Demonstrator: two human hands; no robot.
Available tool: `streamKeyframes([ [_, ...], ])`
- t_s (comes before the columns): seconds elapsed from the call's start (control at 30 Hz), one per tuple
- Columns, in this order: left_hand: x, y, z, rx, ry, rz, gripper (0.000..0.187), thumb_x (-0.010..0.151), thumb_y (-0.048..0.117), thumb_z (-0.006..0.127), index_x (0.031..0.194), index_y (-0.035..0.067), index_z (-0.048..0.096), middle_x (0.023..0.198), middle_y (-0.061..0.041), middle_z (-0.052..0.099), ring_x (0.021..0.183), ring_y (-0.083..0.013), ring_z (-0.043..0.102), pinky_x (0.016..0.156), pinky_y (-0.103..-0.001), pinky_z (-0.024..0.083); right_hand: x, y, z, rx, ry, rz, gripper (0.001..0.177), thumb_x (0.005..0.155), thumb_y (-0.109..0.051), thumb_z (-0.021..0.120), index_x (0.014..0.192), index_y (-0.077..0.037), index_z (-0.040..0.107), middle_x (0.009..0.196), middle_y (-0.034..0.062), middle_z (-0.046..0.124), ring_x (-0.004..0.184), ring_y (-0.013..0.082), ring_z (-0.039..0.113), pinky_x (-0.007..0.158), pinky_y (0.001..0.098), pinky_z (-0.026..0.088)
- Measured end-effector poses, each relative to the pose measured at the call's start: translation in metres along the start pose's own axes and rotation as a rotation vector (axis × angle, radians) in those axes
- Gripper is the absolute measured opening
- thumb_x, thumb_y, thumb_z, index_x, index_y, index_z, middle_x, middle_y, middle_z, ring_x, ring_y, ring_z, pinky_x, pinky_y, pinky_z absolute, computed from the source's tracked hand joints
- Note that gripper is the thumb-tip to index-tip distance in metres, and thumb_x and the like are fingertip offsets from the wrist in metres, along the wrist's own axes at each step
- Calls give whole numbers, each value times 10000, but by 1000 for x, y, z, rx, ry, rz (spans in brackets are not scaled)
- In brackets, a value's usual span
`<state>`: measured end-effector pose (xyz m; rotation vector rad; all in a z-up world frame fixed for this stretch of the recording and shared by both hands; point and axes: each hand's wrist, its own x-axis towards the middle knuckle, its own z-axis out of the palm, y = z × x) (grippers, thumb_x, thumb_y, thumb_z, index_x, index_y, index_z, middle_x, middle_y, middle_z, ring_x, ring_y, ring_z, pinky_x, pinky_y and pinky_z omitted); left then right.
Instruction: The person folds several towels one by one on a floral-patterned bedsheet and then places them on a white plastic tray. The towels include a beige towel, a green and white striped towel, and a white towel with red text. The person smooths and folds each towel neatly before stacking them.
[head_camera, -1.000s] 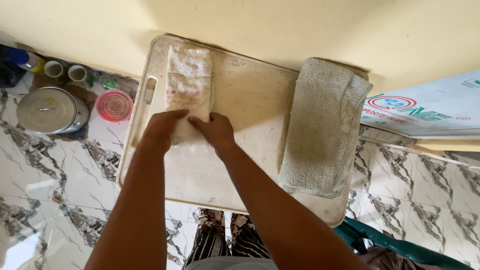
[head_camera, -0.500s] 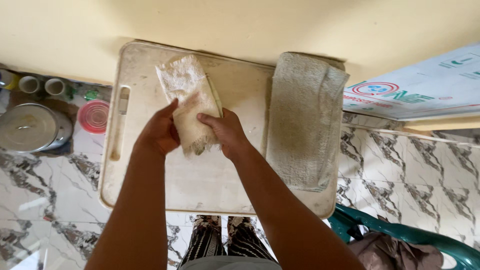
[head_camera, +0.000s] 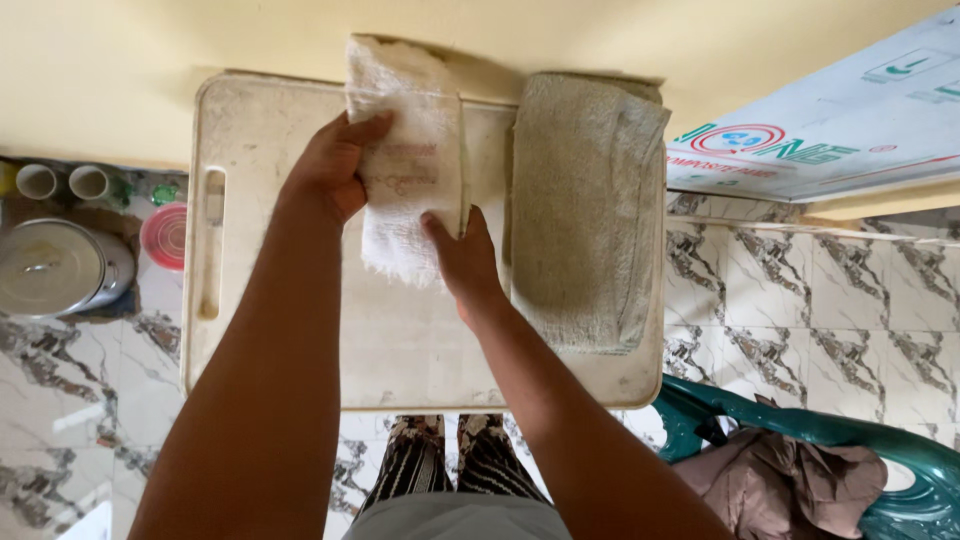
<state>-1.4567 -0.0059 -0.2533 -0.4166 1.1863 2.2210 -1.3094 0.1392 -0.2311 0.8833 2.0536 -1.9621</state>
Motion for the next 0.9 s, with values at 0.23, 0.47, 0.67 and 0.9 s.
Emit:
streamKeyframes([
  [0.23, -6, -61, -30, 597, 350, 56, 657, 779, 223, 865, 1291, 16, 510, 1127, -138, 688, 1017, -237, 705, 822, -362, 611, -5, 42, -5, -98, -63, 170, 674, 917, -215, 637, 1501, -117, 315, 1298, 176, 598, 1090, 252, 653, 864, 420, 562],
  [0.47, -74, -88, -12, 1222, 621, 250, 719, 797, 315, 907, 1307, 39, 483, 1196, -205, 624, 1084, -370, 630, 901, -472, 529, -26, 59, -8, -671, 45, -308, 861, 895, -244, 758, 1548, -52, 230, 1398, 302, 497, 1284, 426, 532, 1071, 495, 469],
  [0.67, -82, -107, 0, 1338, 714, 504, 696, 806, 288, 878, 1334, 42, 497, 1239, -192, 610, 1158, -393, 593, 938, -471, 512, -14, 51, -5, -972, 51, -607, 842, 921, -190, 747, 1585, -76, 241, 1499, 365, 345, 1351, 538, 412, 1074, 588, 414],
  [0.9, -33, -94, -10, 1251, 659, 103, 594, 771, 300, 875, 1214, 63, 559, 1136, -126, 714, 1083, -312, 686, 918, -440, 551, 63, 21, 5, -811, 34, -217, 796, 886, -166, 726, 1562, -141, 305, 1416, 223, 425, 1246, 364, 564, 1010, 440, 517],
])
